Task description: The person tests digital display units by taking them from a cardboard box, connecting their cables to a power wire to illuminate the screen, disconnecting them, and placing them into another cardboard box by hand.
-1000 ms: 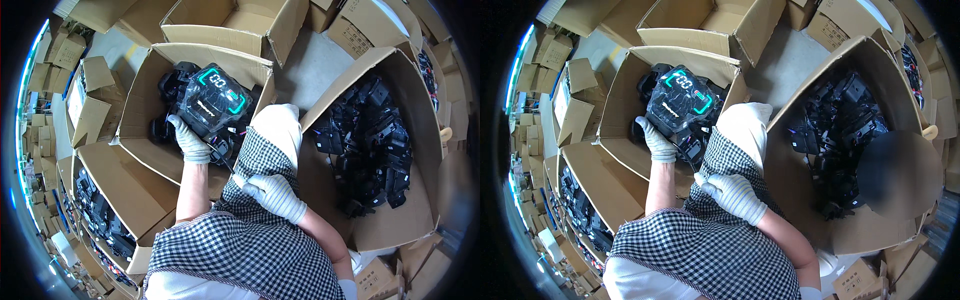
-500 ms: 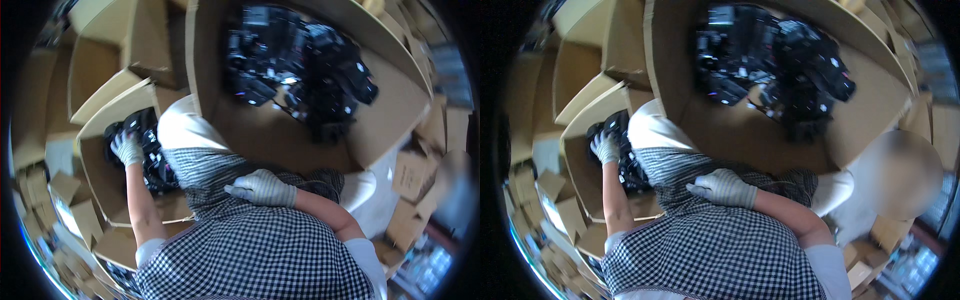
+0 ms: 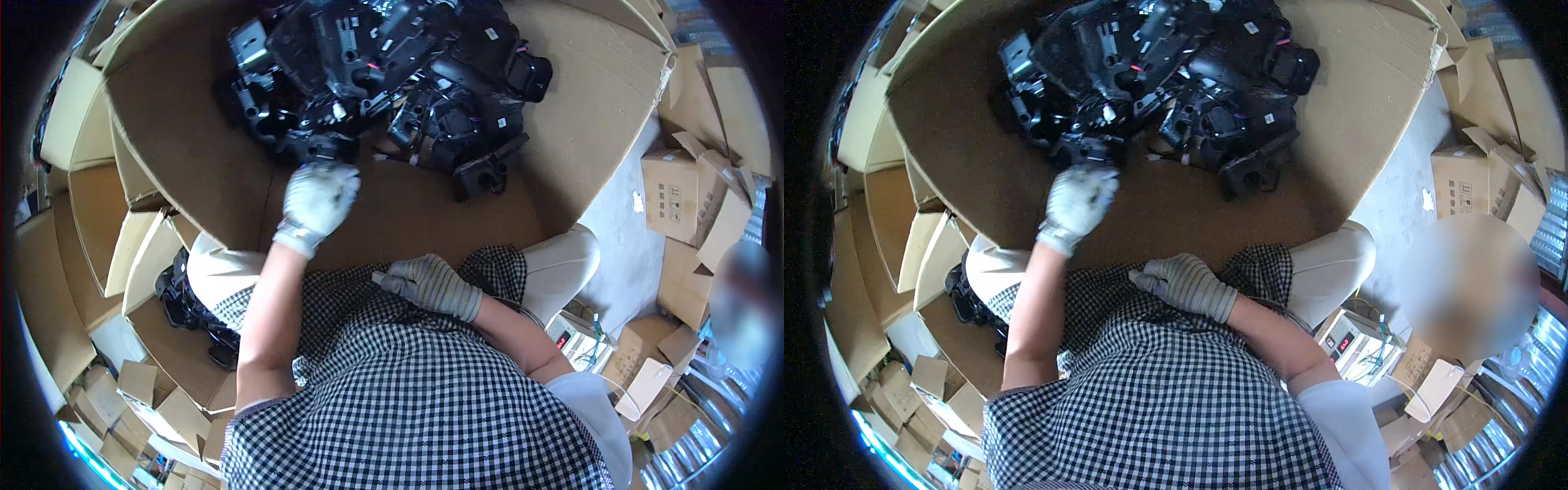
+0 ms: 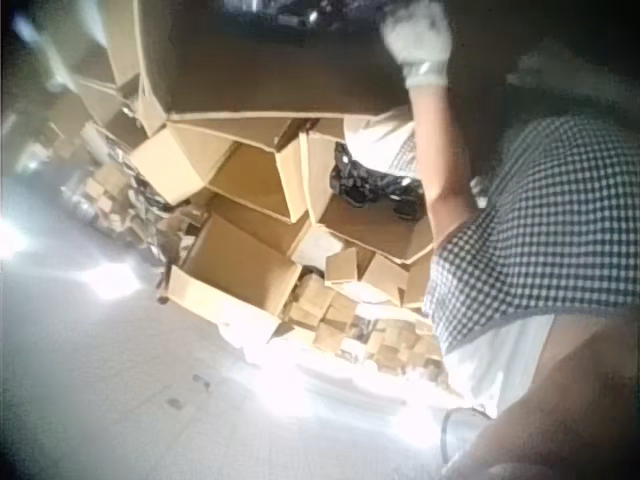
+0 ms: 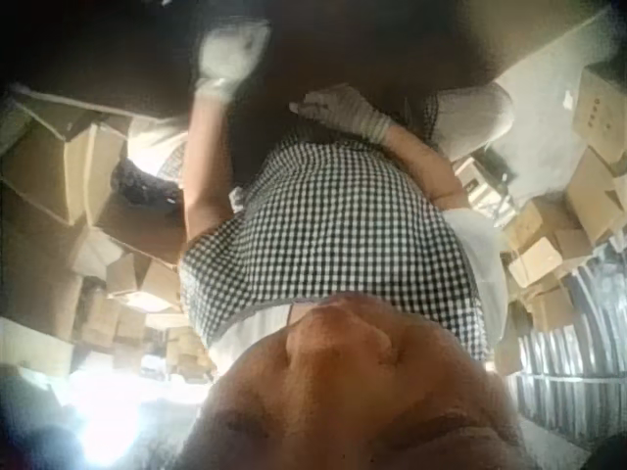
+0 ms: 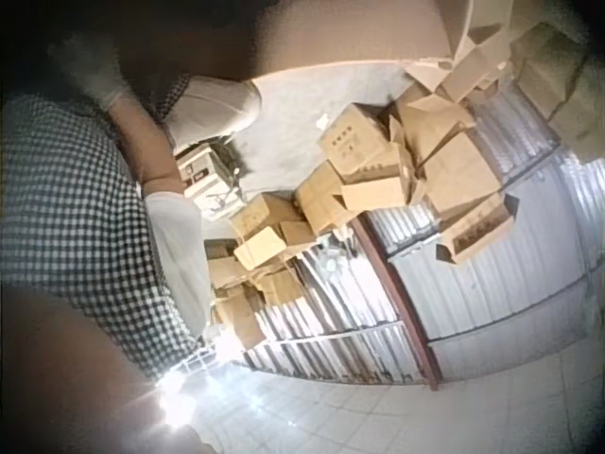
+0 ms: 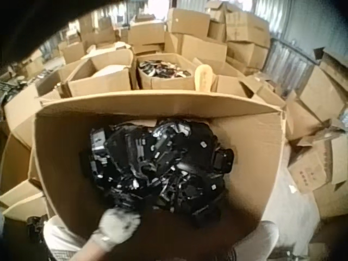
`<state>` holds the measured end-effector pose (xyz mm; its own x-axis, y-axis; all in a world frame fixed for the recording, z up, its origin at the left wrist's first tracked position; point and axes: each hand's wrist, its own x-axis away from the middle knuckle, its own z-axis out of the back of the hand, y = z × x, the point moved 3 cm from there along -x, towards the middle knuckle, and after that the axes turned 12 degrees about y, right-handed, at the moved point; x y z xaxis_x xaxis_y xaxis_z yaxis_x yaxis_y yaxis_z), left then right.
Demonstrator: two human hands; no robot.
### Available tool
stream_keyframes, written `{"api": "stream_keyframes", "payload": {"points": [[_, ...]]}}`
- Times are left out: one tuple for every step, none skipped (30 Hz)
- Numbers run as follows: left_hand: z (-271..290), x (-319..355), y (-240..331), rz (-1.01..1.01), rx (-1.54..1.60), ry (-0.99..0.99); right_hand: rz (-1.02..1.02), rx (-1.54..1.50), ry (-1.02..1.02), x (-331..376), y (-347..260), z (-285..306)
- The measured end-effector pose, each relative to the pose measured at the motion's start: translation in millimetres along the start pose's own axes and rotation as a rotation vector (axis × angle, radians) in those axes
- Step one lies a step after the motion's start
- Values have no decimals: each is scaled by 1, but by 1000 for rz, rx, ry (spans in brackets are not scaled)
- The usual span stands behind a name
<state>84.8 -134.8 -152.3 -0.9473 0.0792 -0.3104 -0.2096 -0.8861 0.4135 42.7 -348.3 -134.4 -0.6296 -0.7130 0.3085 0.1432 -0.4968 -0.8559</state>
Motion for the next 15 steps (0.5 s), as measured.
{"api": "stream_keyframes", "payload": {"points": [[-46, -3, -9, 74, 51, -159, 57, -32, 59, 0, 5, 3], [-81, -16, -5, 141, -66, -413, 110, -62, 122, 2, 13, 7], [-119, -24, -12, 79, -108, -537, 111, -73, 130, 4, 24, 8], [-151, -29, -14, 121, -137, -557, 70, -29, 195, 6, 43, 10], [-184, -35, -14, 160, -193, -683, 37, 15, 259, 6, 57, 15], [-214, -39, -18, 204, -255, -806, 51, 4, 266, 2, 63, 23], [-240, -36, -24, 206, -275, -803, -96, 65, 179, 0, 72, 29], [-260, -28, -31, 221, -309, -706, -237, 126, 87, -4, 81, 30], [-278, -16, -40, 232, -342, -609, -215, 117, 87, -8, 82, 28], [-297, 5, -61, 247, -375, -602, -110, 106, 132, -12, 77, 24], [-309, 18, -80, 127, -388, -325, 1, 94, 182, -15, 69, 21], [-315, 24, -85, -12, -378, -55, 64, 10, 298, -16, 67, 17], [-323, 24, -78, -24, -375, -52, 62, 11, 310, -16, 72, 19], [-320, 26, -72, 52, -229, -41, -46, 19, 227, -17, 72, 20], [-314, 27, -65, 128, -86, -25, -149, 29, 143, -18, 71, 23]]}}
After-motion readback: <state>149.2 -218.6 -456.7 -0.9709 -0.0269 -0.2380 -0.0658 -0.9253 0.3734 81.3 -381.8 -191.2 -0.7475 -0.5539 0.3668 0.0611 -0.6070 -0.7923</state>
